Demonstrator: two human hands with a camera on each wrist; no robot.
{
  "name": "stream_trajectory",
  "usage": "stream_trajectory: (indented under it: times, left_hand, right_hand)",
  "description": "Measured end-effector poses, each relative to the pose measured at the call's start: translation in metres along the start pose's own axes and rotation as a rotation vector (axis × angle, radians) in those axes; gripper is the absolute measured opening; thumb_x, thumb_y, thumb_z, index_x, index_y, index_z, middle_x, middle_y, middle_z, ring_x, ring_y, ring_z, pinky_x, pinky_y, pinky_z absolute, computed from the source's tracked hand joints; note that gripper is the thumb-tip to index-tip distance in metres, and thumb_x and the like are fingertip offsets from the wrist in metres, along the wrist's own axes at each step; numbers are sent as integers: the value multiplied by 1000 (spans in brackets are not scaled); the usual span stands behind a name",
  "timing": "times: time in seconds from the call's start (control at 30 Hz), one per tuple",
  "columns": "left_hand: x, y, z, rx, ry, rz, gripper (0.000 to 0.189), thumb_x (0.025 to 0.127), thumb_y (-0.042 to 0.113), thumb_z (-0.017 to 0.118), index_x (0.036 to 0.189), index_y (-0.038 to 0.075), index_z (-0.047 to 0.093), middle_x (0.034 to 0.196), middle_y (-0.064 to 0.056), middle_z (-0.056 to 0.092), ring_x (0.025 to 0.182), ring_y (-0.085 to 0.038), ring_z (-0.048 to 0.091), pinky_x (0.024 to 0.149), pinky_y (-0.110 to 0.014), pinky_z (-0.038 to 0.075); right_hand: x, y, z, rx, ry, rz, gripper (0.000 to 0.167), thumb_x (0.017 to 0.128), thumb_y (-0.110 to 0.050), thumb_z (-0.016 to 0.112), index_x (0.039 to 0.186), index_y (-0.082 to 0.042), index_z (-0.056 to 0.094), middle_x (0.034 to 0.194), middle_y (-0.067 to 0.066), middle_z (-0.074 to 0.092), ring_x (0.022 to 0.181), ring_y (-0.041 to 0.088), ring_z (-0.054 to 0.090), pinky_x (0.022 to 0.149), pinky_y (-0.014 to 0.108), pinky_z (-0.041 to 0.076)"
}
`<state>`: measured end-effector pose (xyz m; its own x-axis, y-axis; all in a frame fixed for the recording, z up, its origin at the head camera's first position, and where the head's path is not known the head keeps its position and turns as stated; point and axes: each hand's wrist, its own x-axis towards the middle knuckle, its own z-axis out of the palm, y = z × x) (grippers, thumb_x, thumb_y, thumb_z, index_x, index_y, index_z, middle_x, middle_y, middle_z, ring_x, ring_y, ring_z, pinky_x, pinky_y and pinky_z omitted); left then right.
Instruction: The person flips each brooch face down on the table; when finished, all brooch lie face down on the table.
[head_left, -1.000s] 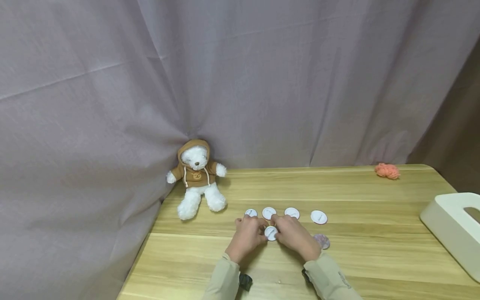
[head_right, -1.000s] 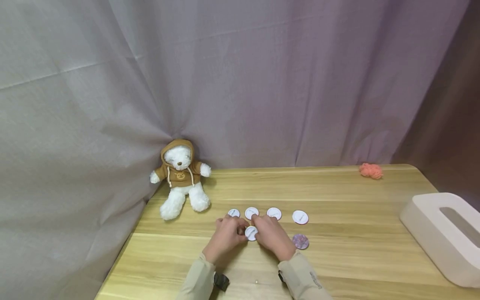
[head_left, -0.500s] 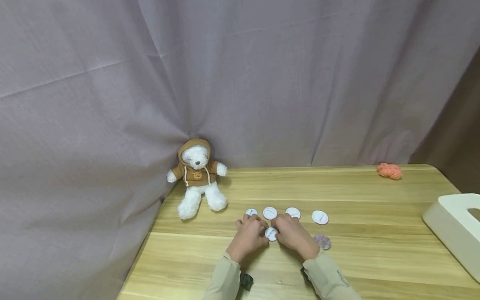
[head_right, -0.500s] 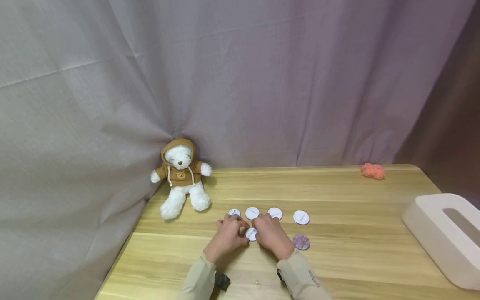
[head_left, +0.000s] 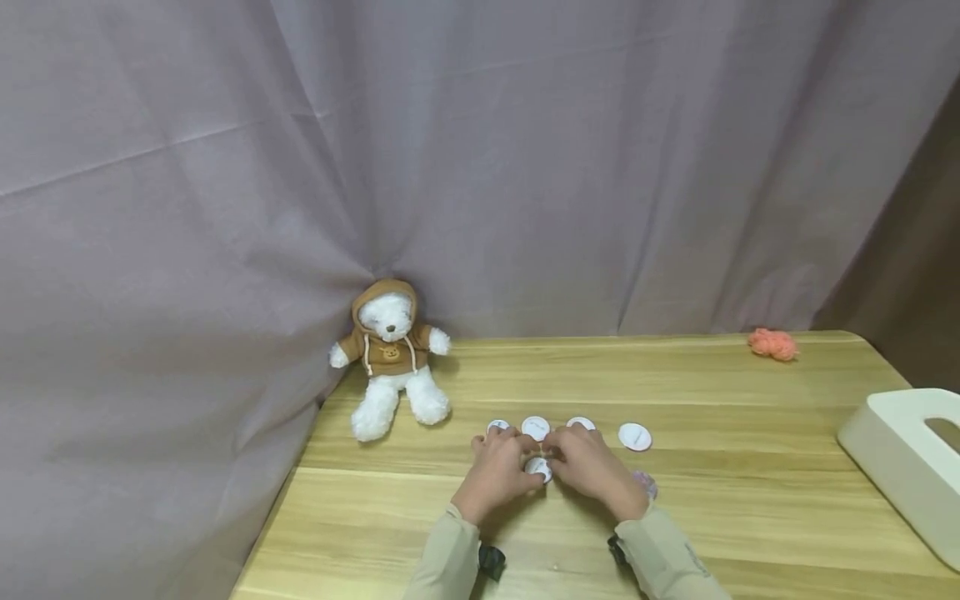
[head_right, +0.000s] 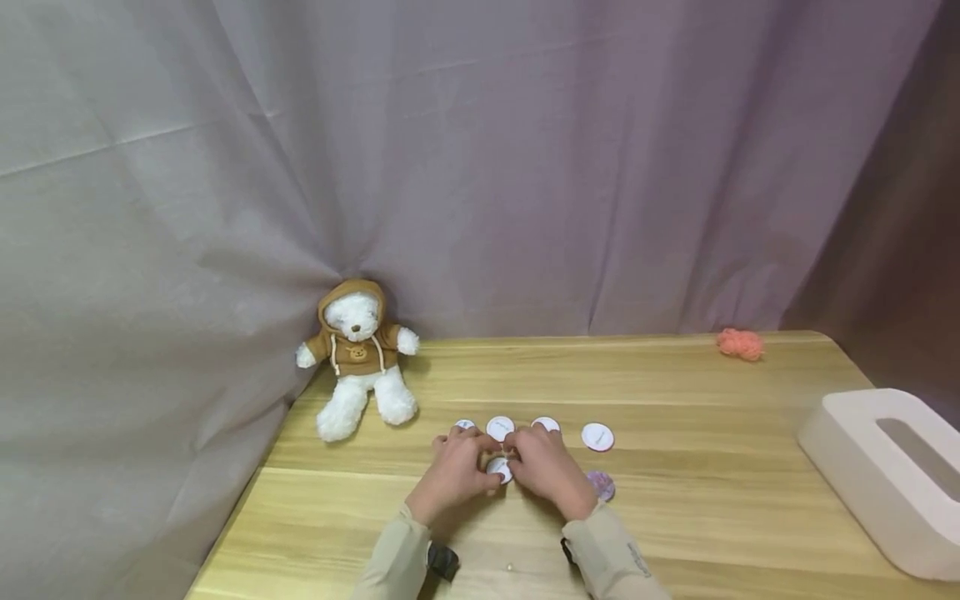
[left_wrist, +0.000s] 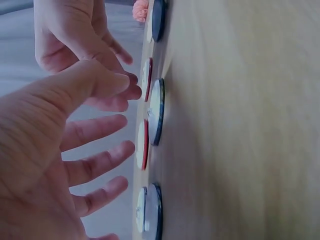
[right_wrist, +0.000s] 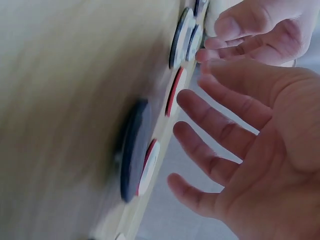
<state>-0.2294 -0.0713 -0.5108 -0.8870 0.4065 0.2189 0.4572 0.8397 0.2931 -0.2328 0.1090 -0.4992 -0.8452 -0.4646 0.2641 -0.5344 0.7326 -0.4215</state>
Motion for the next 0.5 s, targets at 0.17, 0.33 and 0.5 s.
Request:
stream_trajectory:
  times: [0.17,0.33,0.5]
  left_hand:
    - [4,3,-4,-32,-1,-6,38,73,36,82,107,19,76,103,3,70,98,-23,55,84,-53,38]
    - [9,10,-3,-83,-44,2,41,74,34,83,111,18,74,109,4,71,102,-23,58,91,-60,36]
    - [9,18,-1,-109,-90,1,42,76,32,82,114,17,73,116,5,71,108,-23,58,96,-66,34]
  right_hand:
    - [-2,6,-8,2,27,-19,16,78,-5,75,94,-6,75,89,3,70,84,24,63,77,48,51]
    - [-11,16,-19,-4,20,-7,13,79,-6,75,92,-7,74,88,2,70,81,22,63,74,43,51]
    - [-21,22,-28,8,-4,30,17,78,-9,77,95,-6,75,94,5,72,90,29,67,82,50,52]
